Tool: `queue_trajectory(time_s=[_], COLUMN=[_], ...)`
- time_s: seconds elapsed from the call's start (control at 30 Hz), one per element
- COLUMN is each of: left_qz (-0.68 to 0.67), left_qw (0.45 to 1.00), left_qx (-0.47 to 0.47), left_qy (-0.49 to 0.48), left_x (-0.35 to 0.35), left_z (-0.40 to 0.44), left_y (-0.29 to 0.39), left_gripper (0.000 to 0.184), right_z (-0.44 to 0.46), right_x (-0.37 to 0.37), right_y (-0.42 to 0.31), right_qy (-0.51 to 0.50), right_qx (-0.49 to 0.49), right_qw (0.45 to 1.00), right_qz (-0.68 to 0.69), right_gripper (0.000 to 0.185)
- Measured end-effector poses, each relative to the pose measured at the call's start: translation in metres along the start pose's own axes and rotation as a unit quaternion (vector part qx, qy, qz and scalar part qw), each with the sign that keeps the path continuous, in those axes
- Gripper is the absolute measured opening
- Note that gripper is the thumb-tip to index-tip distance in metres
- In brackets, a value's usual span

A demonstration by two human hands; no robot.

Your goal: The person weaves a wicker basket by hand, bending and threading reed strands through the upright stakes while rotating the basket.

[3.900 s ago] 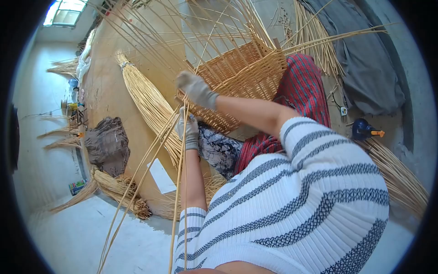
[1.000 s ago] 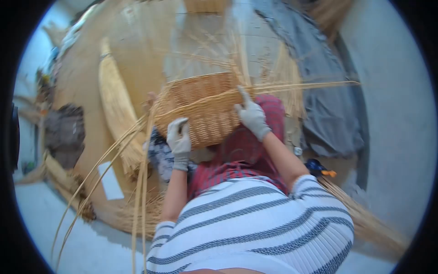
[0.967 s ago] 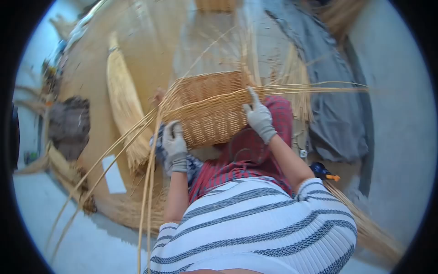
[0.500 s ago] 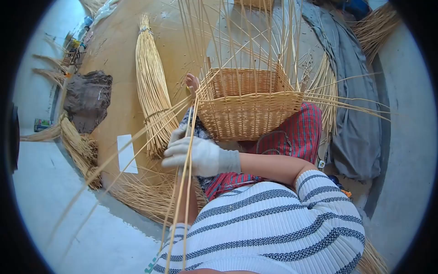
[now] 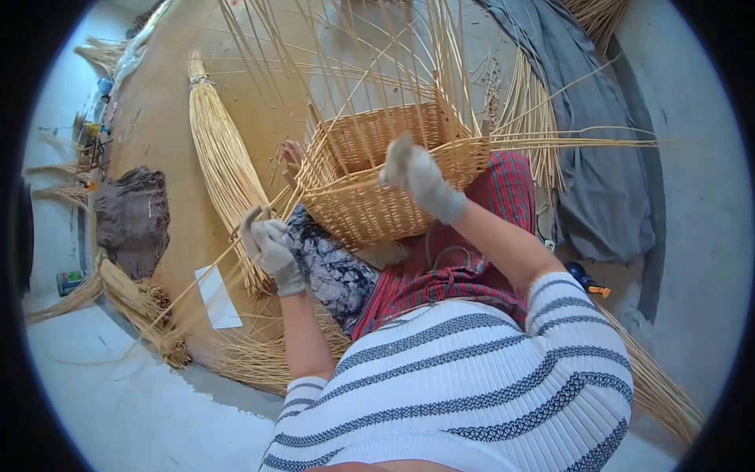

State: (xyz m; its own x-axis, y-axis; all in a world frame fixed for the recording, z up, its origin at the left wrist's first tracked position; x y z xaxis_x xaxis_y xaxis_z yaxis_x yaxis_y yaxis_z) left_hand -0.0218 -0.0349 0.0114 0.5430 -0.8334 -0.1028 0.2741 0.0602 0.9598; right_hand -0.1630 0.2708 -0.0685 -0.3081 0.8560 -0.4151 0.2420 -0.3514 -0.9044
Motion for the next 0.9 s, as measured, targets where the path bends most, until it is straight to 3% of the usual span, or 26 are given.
queue_trajectory(time_s=[0.07, 0.1, 0.17, 0.2, 0.27, 0.3, 0.33, 0.37, 0.43, 0.47, 0.53, 0.57, 0.67, 0.7, 0.8, 0.87, 0.9], left_qz=[0.003, 0.012, -0.026, -0.066, -0.003, 0.078, 0.156, 0.152, 0.118, 0.116, 0.119, 0.148, 0.141, 0.081, 0.032, 0.024, 0.028], left_qw=[0.999, 0.995, 0.984, 0.967, 0.975, 0.988, 0.984, 0.985, 0.971, 0.972, 0.974, 0.975, 0.981, 0.981, 0.985, 0.985, 0.981], left_qx=[0.004, 0.009, 0.021, 0.042, 0.075, 0.08, 0.082, 0.08, 0.166, 0.163, 0.172, 0.139, 0.113, 0.161, 0.166, 0.17, 0.192], left_qy=[0.049, 0.101, 0.178, 0.241, 0.208, 0.102, -0.007, -0.01, -0.122, -0.123, -0.083, -0.089, -0.076, -0.068, -0.038, -0.034, -0.007], left_x=[-0.011, -0.015, -0.027, -0.021, -0.005, -0.016, -0.029, -0.031, -0.051, -0.056, -0.056, -0.047, -0.05, -0.057, -0.058, -0.063, -0.057], left_z=[-0.029, -0.043, -0.053, -0.061, -0.046, -0.025, -0.011, -0.002, 0.011, 0.015, 0.017, 0.019, 0.018, 0.014, 0.013, 0.012, 0.013], left_y=[0.008, 0.01, -0.003, -0.017, -0.05, -0.058, -0.065, -0.071, -0.09, -0.084, -0.076, -0.103, -0.103, -0.089, -0.093, -0.087, -0.102], left_gripper=[0.026, 0.027, 0.027, 0.028, 0.034, 0.038, 0.042, 0.042, 0.066, 0.066, 0.048, 0.052, 0.053, 0.055, 0.056, 0.052, 0.048], right_z=[0.024, 0.023, 0.012, 0.007, -0.004, -0.003, -0.005, -0.003, 0.0, 0.0, -0.002, 0.0, 0.007, 0.009, 0.043, 0.091, 0.123], right_x=[-0.004, -0.01, -0.014, -0.022, -0.02, -0.014, -0.01, -0.002, 0.007, 0.004, 0.0, -0.001, -0.004, -0.025, -0.105, -0.158, -0.18], right_y=[-0.006, -0.01, -0.024, -0.032, -0.056, -0.065, -0.06, -0.05, -0.04, -0.042, -0.046, -0.046, -0.049, -0.073, -0.133, -0.137, -0.133], right_qy=[-0.141, -0.152, -0.083, -0.084, 0.015, 0.05, 0.053, 0.072, 0.128, 0.129, 0.149, 0.147, 0.187, 0.159, 0.038, -0.039, -0.076], right_qx=[0.058, 0.055, 0.086, 0.082, 0.098, 0.081, 0.079, 0.062, 0.064, 0.067, 0.081, 0.079, 0.043, 0.1, 0.222, 0.162, 0.201], right_qw=[0.961, 0.959, 0.992, 0.993, 0.982, 0.972, 0.972, 0.975, 0.969, 0.968, 0.948, 0.949, 0.953, 0.943, 0.878, 0.881, 0.877], right_qz=[0.23, 0.231, 0.025, 0.026, -0.158, -0.213, -0.216, -0.2, -0.203, -0.204, -0.268, -0.268, -0.233, -0.274, -0.421, -0.443, -0.429], right_gripper=[0.035, 0.035, 0.039, 0.039, 0.018, 0.015, 0.015, 0.013, 0.007, 0.007, 0.007, 0.007, 0.008, 0.009, 0.016, 0.022, 0.024])
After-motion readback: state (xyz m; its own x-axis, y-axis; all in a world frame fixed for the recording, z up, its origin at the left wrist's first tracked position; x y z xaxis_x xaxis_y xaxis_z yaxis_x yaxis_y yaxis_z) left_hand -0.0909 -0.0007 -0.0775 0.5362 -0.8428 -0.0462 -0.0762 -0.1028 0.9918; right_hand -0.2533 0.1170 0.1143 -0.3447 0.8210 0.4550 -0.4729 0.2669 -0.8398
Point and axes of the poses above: each hand's wrist, its own z-axis towards the middle knuckle, its own x-axis out of the back of the hand, y = z × x, the point moved 7 cm from there along z, towards the middle knuckle, and after that the axes turned 1 degree about -y, right-handed, at the moved point
